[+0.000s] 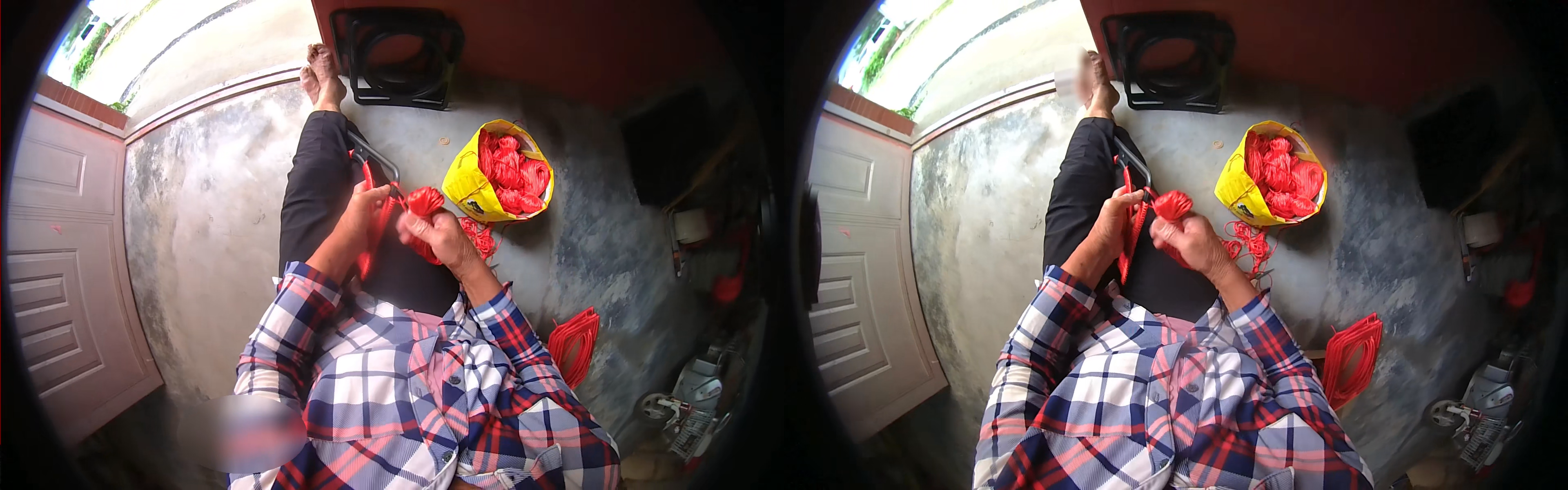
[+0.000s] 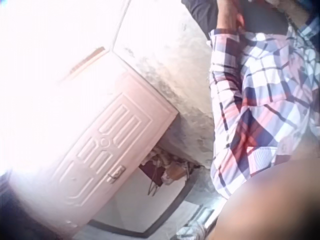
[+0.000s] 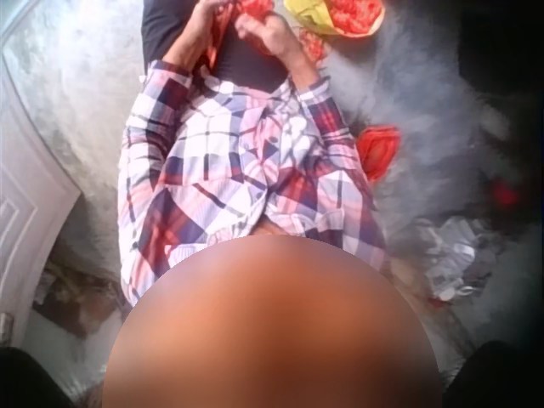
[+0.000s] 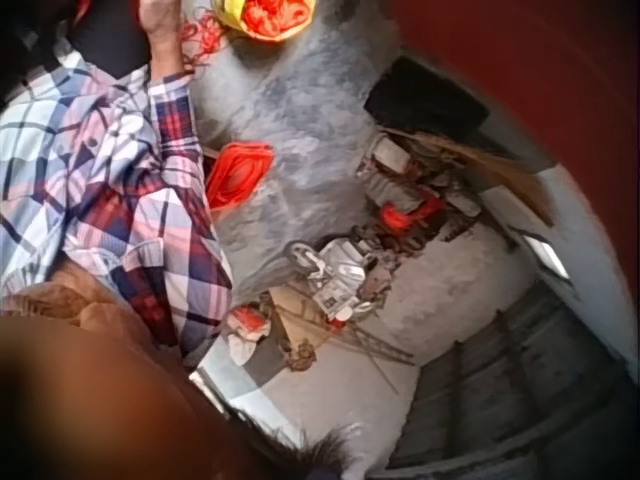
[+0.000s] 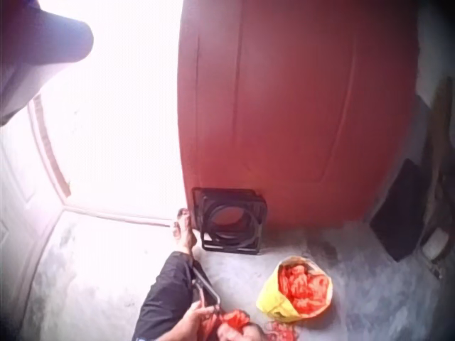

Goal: The person bundles long red plastic or fabric strips into coils by hand.

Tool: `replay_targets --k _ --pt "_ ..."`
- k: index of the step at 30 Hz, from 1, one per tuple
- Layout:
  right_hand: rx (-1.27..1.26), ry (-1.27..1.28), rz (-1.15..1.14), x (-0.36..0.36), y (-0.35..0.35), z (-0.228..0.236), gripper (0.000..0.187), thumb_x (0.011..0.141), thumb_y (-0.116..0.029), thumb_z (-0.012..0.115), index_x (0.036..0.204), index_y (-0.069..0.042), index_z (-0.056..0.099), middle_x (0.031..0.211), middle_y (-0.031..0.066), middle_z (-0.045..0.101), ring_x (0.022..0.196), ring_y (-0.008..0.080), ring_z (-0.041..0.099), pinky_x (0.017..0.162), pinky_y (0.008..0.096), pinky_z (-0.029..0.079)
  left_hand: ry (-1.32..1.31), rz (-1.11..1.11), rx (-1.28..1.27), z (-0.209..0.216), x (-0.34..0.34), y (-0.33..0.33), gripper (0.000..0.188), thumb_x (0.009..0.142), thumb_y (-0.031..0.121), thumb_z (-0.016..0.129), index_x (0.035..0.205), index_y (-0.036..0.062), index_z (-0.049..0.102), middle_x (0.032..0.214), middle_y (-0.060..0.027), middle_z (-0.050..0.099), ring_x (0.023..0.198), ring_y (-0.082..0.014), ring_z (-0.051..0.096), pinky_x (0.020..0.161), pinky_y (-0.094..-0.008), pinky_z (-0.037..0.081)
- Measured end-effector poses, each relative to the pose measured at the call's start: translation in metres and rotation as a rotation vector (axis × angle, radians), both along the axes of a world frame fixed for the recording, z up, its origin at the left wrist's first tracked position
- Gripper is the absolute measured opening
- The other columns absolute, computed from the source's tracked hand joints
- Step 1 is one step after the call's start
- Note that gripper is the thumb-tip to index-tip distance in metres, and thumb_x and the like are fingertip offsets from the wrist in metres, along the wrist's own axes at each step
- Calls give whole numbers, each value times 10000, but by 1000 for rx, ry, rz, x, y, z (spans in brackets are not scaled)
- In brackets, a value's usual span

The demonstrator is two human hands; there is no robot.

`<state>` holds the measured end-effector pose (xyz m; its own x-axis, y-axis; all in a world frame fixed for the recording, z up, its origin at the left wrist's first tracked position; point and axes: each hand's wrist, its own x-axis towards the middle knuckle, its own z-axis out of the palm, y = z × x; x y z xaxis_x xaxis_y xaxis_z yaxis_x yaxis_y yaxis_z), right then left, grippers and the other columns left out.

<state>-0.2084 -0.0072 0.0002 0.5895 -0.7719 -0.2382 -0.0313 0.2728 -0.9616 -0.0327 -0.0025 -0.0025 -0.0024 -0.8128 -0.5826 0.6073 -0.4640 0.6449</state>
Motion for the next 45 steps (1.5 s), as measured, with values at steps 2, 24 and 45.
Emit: replay_targets --k 2,24,45 --pt "-129 112 -7 0 12 33 248 911 -220 621 1040 -8 630 776 42 622 754 145 609 746 310 484 38 43 -20 -5 1 -2 142 842 186 611 937 122 526 788 11 578 621 -80 531 561 -213 439" --pt "-953 658 -13 -3 -51 40 158 743 -48 621 899 -35 645 863 139 586 779 350 601 694 396 494 -867 72 -385 -6 26 -24 201 980 182 553 939 -4 619 787 24 588 679 -62 507 611 -239 436" --pt "103 -749 -266 -105 37 76 284 947 -367 499 932 -84 527 607 5 430 443 123 426 601 344 393 -480 -108 -118 12 14 -16 101 855 158 538 846 61 563 668 21 483 543 -68 448 490 -219 344"
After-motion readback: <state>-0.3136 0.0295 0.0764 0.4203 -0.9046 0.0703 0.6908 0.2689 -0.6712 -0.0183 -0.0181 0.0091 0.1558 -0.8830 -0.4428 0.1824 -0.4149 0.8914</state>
